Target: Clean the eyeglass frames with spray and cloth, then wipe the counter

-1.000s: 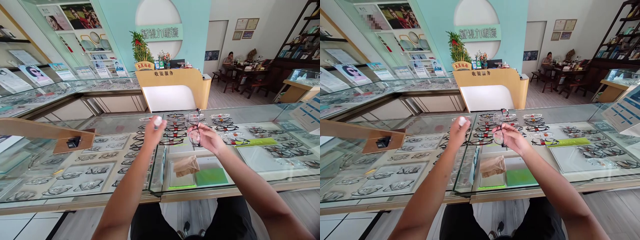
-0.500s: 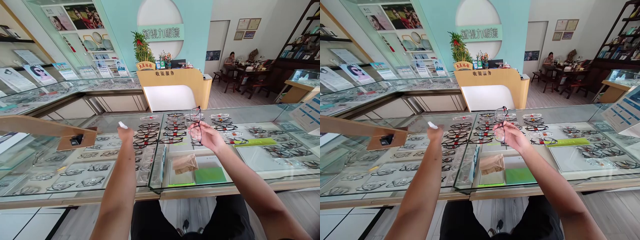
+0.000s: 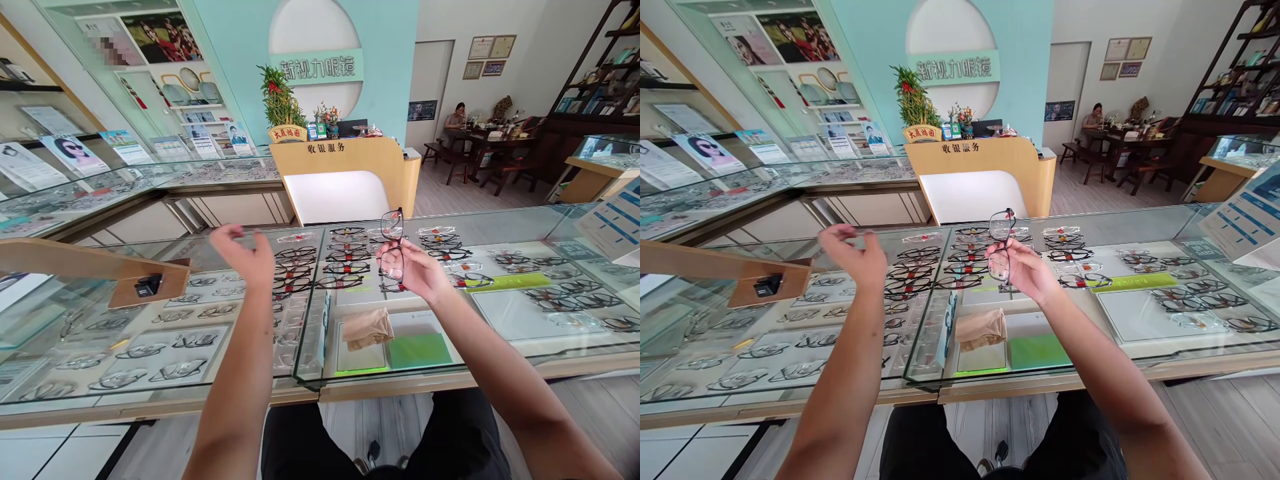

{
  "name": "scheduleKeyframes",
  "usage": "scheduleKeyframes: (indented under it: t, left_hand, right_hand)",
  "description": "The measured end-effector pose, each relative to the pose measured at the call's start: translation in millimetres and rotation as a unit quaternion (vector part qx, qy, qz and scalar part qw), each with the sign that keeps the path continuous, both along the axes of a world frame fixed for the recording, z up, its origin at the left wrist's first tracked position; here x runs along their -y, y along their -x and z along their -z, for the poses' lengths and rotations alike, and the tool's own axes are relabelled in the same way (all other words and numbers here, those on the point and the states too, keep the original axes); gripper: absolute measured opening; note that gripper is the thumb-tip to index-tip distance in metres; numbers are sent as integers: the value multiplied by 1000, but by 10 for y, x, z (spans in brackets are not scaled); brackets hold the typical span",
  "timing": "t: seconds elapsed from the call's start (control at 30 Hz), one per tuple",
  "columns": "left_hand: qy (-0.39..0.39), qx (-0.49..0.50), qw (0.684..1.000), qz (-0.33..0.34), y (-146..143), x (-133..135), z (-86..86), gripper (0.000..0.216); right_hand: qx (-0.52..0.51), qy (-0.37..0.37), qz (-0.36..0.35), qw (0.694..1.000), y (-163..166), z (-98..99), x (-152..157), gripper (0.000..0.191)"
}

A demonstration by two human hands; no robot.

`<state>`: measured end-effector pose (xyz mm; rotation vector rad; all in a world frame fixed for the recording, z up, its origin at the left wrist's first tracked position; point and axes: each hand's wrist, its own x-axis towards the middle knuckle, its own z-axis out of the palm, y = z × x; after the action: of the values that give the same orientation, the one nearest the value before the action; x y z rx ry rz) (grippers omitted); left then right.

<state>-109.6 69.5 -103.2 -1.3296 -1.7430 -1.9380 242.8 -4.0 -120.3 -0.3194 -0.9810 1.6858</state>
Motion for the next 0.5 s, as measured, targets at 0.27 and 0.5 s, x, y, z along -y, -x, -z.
scheduleKeyframes:
  t: [0.27, 0.5]
  left_hand:
    - [352, -367, 639, 577, -1128, 803, 78, 14]
    - [440, -445, 540, 562, -1327, 841, 421, 29]
  right_hand:
    - [4, -11, 15, 1000, -58, -21, -25, 22]
    - [6, -9, 9, 1000, -76, -58, -14, 21]
